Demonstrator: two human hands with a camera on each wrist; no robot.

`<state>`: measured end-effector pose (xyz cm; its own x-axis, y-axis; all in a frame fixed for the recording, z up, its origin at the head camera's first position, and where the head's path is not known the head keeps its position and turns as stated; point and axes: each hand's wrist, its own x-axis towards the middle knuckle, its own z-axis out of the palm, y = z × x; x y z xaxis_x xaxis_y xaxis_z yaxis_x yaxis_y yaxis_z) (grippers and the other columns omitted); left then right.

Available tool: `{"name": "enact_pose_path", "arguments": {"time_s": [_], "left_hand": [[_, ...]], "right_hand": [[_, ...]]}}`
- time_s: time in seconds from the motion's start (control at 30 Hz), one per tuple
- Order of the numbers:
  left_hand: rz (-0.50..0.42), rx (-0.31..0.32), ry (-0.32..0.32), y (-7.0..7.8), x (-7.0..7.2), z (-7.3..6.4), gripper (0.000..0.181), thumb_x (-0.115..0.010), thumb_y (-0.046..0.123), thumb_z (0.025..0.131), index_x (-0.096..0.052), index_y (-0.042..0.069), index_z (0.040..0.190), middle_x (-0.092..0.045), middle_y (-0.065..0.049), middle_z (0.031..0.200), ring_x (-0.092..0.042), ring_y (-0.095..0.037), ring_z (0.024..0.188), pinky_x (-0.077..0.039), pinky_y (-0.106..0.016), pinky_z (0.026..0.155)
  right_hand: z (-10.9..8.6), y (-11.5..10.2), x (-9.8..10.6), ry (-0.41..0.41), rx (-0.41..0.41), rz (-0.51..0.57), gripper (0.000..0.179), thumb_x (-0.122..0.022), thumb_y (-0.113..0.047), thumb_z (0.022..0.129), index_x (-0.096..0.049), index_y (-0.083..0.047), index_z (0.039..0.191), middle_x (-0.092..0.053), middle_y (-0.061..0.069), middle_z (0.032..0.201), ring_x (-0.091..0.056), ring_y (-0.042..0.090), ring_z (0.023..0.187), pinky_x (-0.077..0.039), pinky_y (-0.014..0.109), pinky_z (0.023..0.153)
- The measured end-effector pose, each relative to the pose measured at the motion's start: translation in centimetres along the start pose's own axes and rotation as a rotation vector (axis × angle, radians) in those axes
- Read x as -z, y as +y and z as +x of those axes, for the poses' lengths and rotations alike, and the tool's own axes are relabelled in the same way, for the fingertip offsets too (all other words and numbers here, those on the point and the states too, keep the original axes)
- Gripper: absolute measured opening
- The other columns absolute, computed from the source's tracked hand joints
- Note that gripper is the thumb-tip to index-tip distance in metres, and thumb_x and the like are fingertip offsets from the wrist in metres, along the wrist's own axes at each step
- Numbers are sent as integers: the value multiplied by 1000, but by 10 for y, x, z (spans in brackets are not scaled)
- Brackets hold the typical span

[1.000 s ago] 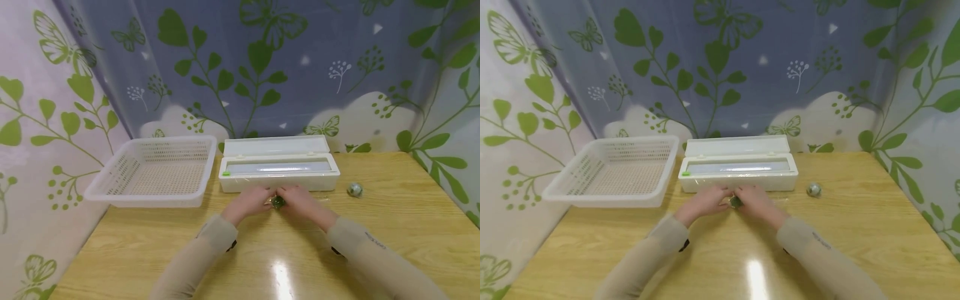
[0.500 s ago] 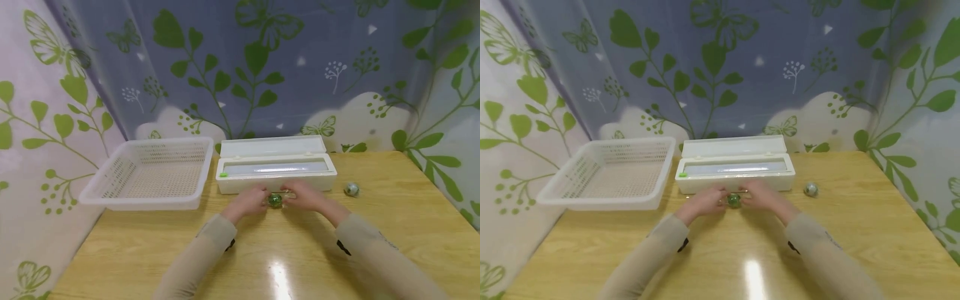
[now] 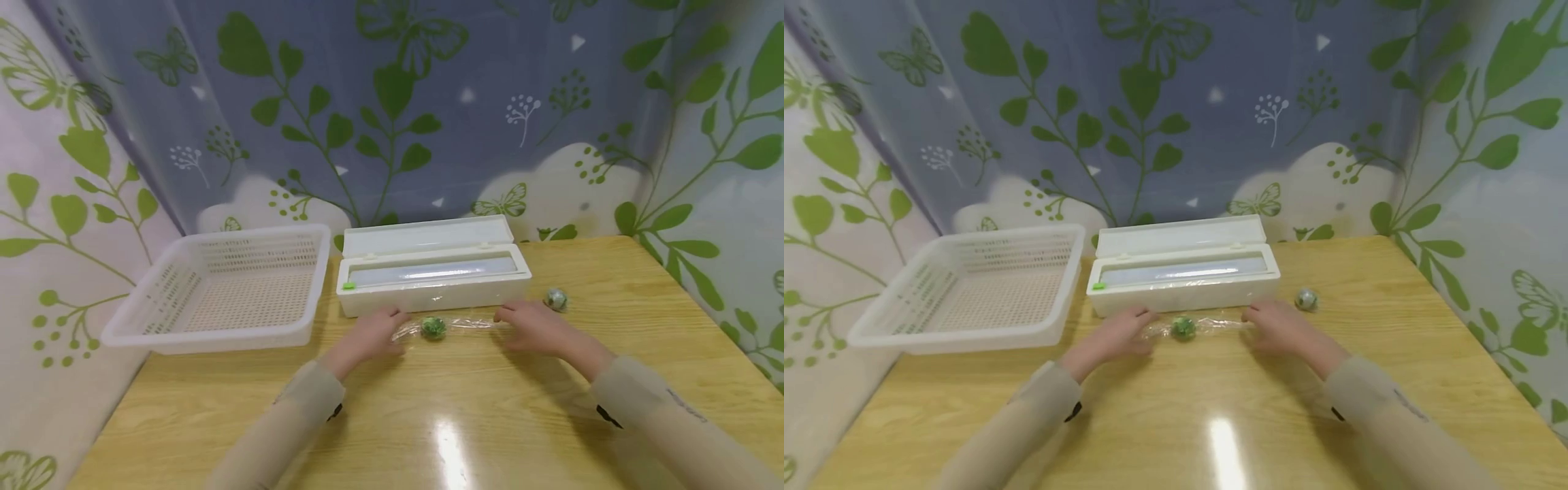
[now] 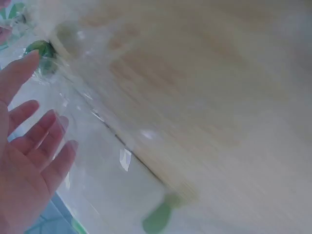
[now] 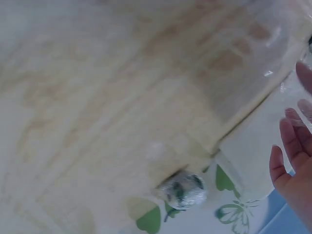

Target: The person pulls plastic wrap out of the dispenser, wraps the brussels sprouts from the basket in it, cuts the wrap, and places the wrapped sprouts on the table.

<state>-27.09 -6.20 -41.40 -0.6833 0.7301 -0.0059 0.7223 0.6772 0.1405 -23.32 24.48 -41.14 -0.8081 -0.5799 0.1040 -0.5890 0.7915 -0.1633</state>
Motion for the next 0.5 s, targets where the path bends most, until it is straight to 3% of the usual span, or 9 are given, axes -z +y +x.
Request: {"name": "enact_pose_path", "arguments": {"time_s": [0.23,0.37,0.5], "left_hand": [[8,78,1,-19,-1,-32,31,-72,17,70,-54,7,94,-47,-2,88,-47,-13,72,-43,-25,60],[17,104,-34,-25,-3,-35,15,-66,12,74,-56,9,84,-47,1,78,-47,-12,66,-42,-25,56],[-94,134,-40,-34,-8,-33,6,-56,8,81,-54,10,76,-49,2,70,-46,-13,62,-41,-27,55]], "right_hand": [[2,9,0,33,-70,321,6,-61,-4,81,-63,-5,86,-60,2,83,-53,18,75,-45,32,63],[5,14,-1,40,-127,413,8,-56,-8,85,-63,-3,86,-59,3,77,-51,15,70,-43,30,59],[4,19,-3,12,-215,494,13,-51,-8,89,-60,0,88,-57,4,74,-45,13,63,-39,29,55]]}}
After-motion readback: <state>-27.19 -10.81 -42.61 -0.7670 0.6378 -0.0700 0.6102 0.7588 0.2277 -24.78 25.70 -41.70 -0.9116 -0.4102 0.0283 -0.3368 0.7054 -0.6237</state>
